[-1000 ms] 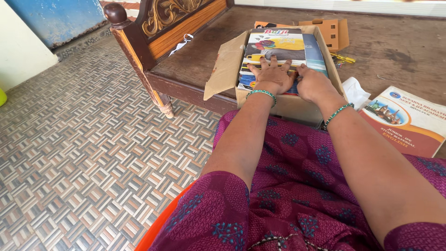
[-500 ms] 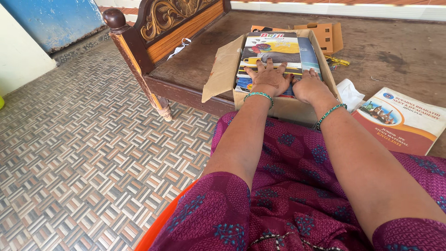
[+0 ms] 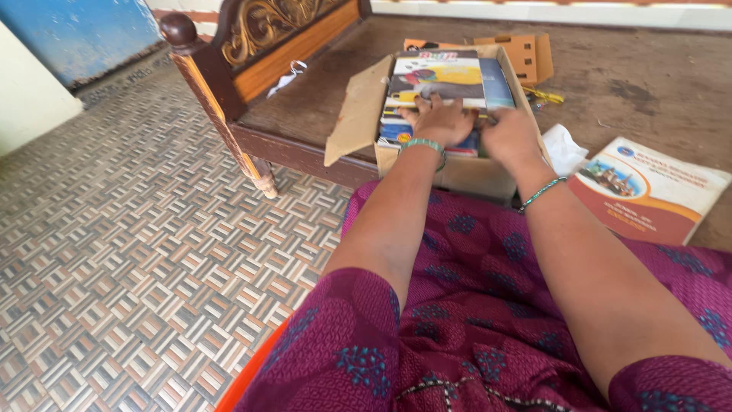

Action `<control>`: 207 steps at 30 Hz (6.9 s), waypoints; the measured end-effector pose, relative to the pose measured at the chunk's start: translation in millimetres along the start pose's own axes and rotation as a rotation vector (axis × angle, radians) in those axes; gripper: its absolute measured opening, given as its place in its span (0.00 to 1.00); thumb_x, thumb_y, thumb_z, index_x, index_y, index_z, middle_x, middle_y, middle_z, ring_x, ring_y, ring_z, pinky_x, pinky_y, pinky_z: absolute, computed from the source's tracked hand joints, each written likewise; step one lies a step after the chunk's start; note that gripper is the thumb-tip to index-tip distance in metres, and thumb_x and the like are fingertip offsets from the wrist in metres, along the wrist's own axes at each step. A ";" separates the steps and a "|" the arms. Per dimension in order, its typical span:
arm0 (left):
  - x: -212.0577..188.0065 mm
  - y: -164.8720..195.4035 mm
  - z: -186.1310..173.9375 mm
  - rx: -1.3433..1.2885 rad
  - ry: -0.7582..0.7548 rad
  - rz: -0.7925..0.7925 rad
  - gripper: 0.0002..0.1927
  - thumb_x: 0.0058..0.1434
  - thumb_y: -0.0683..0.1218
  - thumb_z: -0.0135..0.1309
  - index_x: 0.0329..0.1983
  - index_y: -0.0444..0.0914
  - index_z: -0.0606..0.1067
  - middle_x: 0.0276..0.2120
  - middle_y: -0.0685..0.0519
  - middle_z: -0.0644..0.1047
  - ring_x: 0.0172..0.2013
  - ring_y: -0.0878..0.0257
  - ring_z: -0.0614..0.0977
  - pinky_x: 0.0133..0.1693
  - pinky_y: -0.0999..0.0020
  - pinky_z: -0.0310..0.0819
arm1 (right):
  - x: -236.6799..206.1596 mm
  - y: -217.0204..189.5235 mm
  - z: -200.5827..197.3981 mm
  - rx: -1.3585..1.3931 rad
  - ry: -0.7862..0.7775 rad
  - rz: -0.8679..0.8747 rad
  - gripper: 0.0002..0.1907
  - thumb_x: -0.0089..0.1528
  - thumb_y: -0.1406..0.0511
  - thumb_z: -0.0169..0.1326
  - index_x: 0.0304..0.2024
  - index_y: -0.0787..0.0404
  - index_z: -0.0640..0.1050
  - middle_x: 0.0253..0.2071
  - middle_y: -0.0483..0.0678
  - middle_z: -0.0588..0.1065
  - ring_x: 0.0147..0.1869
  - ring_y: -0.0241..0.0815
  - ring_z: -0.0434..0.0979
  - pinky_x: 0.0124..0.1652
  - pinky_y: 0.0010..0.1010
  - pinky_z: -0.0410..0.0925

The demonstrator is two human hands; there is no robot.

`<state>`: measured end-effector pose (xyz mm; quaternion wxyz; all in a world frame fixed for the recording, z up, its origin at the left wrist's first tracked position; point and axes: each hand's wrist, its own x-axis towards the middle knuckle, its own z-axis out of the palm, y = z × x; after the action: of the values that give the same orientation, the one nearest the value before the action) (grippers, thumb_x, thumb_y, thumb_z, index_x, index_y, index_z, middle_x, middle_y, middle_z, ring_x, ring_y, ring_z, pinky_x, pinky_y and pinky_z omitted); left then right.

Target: The person sits on the floor and places books one by one from a stack into an open cardboard box, pressing them down to fit. They then close the box flaps and begin placing small items, including tools and boxes, into a second smaller cardboard box.

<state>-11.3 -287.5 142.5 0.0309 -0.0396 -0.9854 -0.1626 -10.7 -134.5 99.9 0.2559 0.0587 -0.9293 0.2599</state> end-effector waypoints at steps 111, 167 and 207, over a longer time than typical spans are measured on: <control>-0.1 -94.0 -20.5 -0.326 0.366 -0.203 0.28 0.56 0.56 0.59 0.56 0.37 0.76 0.53 0.43 0.80 0.55 0.50 0.82 0.55 0.56 0.77 | -5.6 -32.5 11.0 -0.177 -0.063 0.215 0.34 0.66 0.43 0.51 0.48 0.69 0.82 0.55 0.64 0.75 0.62 0.64 0.67 0.60 0.46 0.58; -28.8 -246.9 57.7 -1.898 0.288 -0.581 0.37 0.60 0.61 0.54 0.64 0.33 0.68 0.51 0.36 0.77 0.52 0.39 0.77 0.55 0.39 0.70 | -34.1 126.1 28.7 1.655 0.287 0.950 0.20 0.69 0.66 0.42 0.63 0.62 0.69 0.61 0.57 0.74 0.62 0.57 0.79 0.55 0.55 0.72; -45.0 -115.2 29.4 -0.555 0.251 -0.419 0.37 0.67 0.67 0.37 0.56 0.33 0.76 0.54 0.32 0.78 0.57 0.39 0.78 0.59 0.48 0.70 | -20.7 102.5 11.4 1.657 0.430 0.726 0.20 0.67 0.73 0.47 0.62 0.67 0.72 0.55 0.56 0.77 0.55 0.52 0.83 0.54 0.45 0.77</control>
<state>21.9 -389.8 74.8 0.1057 0.1766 -0.8791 -0.4299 -22.7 -52.9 34.5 0.2020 -0.1210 -0.3412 0.9100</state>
